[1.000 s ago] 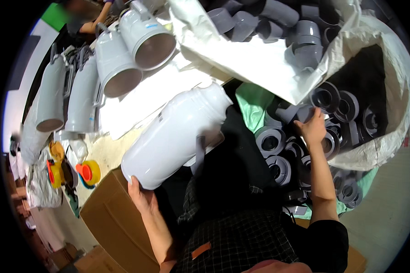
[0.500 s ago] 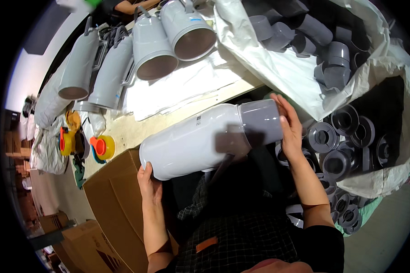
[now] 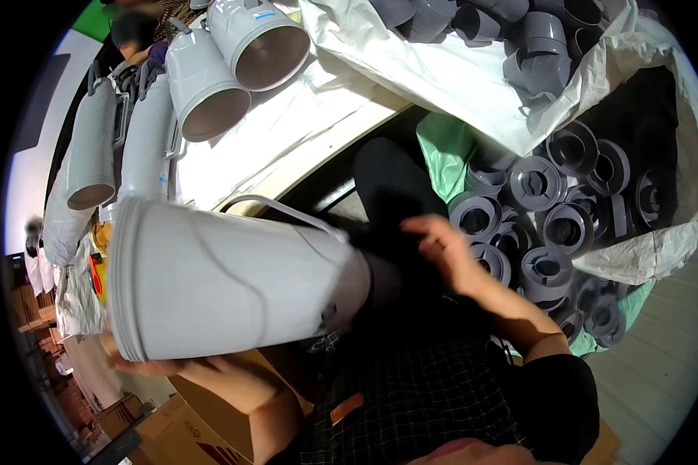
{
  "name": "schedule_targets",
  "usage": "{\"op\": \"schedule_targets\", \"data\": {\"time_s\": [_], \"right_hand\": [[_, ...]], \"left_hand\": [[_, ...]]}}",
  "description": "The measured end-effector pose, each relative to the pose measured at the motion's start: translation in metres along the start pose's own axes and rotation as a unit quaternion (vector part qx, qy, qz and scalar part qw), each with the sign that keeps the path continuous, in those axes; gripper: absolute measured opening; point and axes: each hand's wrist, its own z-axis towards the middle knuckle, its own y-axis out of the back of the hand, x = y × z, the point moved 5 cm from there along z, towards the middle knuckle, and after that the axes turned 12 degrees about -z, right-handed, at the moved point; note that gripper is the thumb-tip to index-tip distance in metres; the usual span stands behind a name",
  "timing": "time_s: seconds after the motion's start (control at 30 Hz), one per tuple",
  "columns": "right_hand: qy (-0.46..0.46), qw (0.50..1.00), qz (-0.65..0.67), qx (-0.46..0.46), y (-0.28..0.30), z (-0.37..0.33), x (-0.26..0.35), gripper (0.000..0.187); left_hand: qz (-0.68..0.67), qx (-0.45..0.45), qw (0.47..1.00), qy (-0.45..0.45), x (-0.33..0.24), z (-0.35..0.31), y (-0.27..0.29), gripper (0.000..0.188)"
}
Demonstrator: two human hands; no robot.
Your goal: The person assembles gray plastic components by attaching circular lids to cylindrical containers. They pick up a container and a lid, fit them together, and place the assembled unit into a cardboard box. The process is repeated multiple times in a repetitive assembly line fashion.
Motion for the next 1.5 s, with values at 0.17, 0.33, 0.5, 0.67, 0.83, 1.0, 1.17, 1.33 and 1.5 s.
{"op": "schedule_targets", "data": {"time_s": [0.17, 0.33, 0.5, 0.67, 0.83, 1.0, 1.17, 1.33, 1.5], "right_hand": [[-0.025, 0.878, -0.469, -0.09, 0.051, 0.013, -0.12, 0.043], [-0.198, 0.833, -0.517, -0.012, 0.083, 0.022, -0.125, 0.029], [0.092, 0.871, -0.266, -0.403, 0.116, 0.107, 0.039, 0.063], [0.291, 0.938, 0.116, -0.145, 0.013, 0.169, 0.139, 0.098], [0.052, 0.927, 0.366, -0.069, -0.039, 0.171, 0.118, 0.118], [0.043, 0.929, 0.355, -0.097, -0.043, 0.169, 0.113, 0.115], [0.222, 0.938, 0.187, -0.192, -0.031, 0.166, 0.125, 0.106], [0.34, 0.926, 0.004, -0.164, -0.031, 0.169, 0.12, 0.086], [0.292, 0.94, 0.016, -0.177, -0.035, 0.168, 0.133, 0.069]], "left_hand": [[-0.073, 0.131, 0.969, 0.198, 0.108, -0.001, -0.009, 0.043], [0.072, 0.17, 0.951, 0.248, 0.149, 0.001, -0.028, 0.046], [-0.02, 0.249, 0.881, 0.401, 0.158, -0.004, -0.083, 0.126], [0.026, 0.25, 0.9, 0.357, 0.15, 0.0, -0.072, 0.134], [0.052, 0.158, 0.932, 0.321, 0.145, -0.015, -0.045, 0.116], [0.022, 0.147, 0.948, 0.283, 0.149, -0.023, -0.046, 0.1], [0.166, 0.257, 0.95, 0.063, 0.133, -0.007, -0.051, 0.096], [0.252, 0.373, 0.892, -0.034, 0.121, -0.005, -0.055, 0.085], [0.258, 0.33, 0.907, -0.037, 0.13, -0.005, -0.055, 0.067]]}}
